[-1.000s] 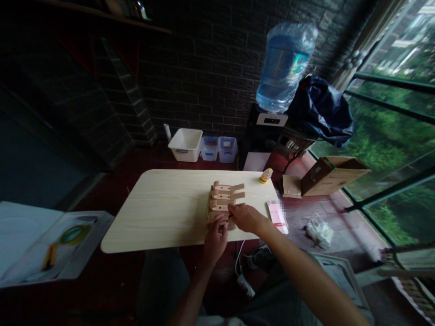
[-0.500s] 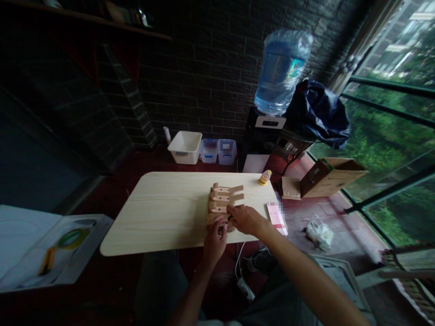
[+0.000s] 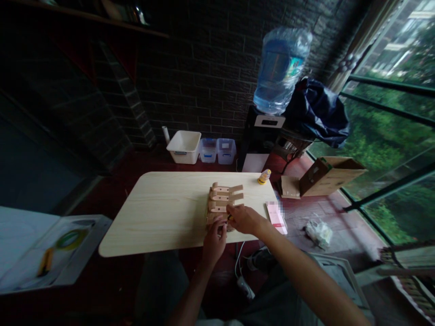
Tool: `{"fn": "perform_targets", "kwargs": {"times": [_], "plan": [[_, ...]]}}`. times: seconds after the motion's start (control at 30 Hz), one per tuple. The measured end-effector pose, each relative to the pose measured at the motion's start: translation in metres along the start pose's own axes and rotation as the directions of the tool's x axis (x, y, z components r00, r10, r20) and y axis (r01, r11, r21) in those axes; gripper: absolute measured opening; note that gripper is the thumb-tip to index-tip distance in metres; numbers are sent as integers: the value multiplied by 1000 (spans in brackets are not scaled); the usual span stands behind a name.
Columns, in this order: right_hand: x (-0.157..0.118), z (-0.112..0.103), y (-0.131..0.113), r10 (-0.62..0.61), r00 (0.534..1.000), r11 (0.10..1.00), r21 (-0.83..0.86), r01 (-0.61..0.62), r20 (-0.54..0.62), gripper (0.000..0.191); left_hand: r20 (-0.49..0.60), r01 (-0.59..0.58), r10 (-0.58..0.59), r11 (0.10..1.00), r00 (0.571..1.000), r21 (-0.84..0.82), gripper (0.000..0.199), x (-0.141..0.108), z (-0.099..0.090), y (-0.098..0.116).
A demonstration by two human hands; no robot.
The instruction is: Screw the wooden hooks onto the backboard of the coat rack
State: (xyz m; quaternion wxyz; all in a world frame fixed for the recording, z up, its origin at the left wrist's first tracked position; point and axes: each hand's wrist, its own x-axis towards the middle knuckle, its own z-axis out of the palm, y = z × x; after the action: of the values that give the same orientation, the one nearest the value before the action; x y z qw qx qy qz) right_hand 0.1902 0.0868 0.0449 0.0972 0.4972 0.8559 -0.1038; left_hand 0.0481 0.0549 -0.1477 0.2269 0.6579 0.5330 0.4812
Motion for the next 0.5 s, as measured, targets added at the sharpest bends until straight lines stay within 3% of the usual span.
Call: {"fn": "perform_targets", "kwargs": {"times": [0.2,0.5], "plan": [[-8,-9,-1,-8,1000,1000,3,8,-22,27,-2,-21,21,1000,1000,10,21,0,0,0],[-2,7,3,-26,999,1000,-2,25,-22,25,23,-15,15,1000,1000,20,22,0,-1,0]]}}
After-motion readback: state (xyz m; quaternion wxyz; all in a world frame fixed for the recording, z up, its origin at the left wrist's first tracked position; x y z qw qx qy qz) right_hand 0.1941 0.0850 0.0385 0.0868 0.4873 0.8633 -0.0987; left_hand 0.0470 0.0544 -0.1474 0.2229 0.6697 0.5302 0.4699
